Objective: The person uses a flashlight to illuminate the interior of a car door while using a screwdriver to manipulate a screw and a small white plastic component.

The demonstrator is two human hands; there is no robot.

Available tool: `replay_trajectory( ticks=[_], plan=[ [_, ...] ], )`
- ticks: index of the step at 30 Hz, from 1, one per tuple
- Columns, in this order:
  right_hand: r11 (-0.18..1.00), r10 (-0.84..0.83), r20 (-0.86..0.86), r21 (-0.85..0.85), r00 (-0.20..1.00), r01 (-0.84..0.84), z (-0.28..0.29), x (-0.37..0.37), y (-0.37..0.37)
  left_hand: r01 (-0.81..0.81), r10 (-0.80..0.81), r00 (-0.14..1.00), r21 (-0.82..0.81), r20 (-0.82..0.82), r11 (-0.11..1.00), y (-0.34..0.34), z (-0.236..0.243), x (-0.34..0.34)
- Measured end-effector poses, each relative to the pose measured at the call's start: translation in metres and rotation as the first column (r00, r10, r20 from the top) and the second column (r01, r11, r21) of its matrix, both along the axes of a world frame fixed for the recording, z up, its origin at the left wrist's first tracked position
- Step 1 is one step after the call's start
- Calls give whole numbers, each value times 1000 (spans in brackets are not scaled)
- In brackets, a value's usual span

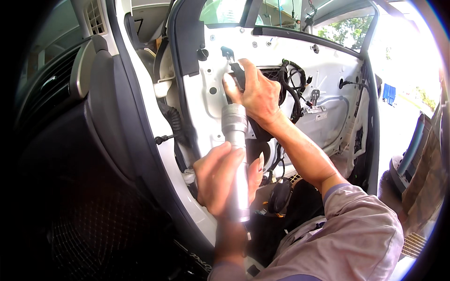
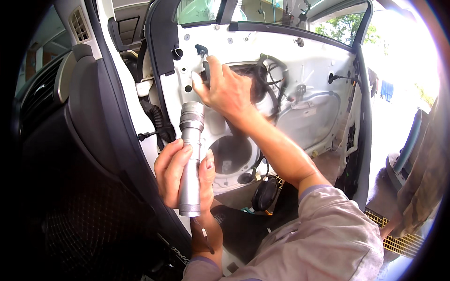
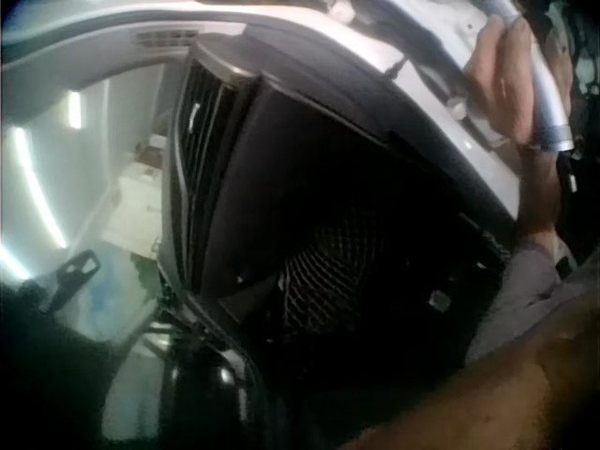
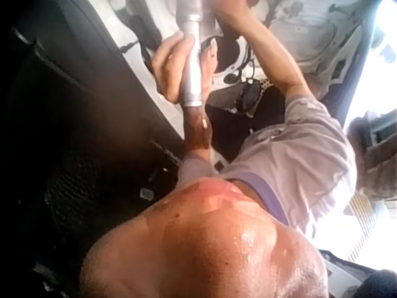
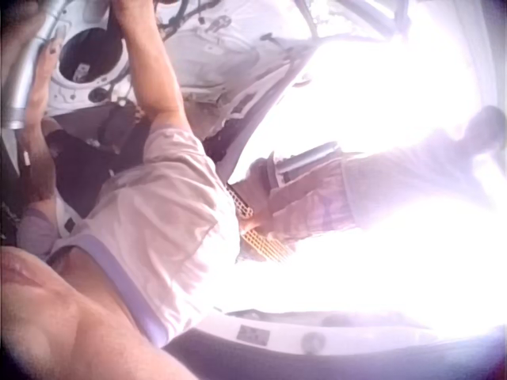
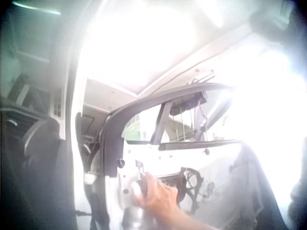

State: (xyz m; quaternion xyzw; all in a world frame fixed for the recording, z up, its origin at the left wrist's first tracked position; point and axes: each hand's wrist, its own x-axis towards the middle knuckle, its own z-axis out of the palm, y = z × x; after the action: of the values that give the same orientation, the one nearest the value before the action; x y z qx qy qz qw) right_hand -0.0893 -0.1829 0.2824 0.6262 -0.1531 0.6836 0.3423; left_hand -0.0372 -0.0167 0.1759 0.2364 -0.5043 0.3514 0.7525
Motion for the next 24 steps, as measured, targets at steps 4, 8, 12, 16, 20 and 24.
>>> replay_trajectory(
  ticks=[4,8,12,16,20,24],
  plan=[
    [997,-56,-7,-49,998,55,1,1,-5,-3,3,1000,-8,-2,1000,-2,0,0],
    [993,-85,15,-80,996,86,2,2,-1,3,-3,1000,-15,-6,1000,-1,-1,0],
    [999,-13,-8,50,1000,13,3,-1,5,2,-2,1000,-26,-2,1000,-1,0,-2],
    [998,-50,21,-44,999,51,3,1,-1,10,-10,1000,-12,-19,1000,-3,-1,-4],
    [991,-99,17,-89,995,100,4,-1,4,-12,12,1000,-15,-1,1000,-2,-1,-2],
    [1000,4,-14,-2,1000,-4,2,-3,-2,-9,9,1000,-20,-3,1000,-3,-3,-3]
  ],
)
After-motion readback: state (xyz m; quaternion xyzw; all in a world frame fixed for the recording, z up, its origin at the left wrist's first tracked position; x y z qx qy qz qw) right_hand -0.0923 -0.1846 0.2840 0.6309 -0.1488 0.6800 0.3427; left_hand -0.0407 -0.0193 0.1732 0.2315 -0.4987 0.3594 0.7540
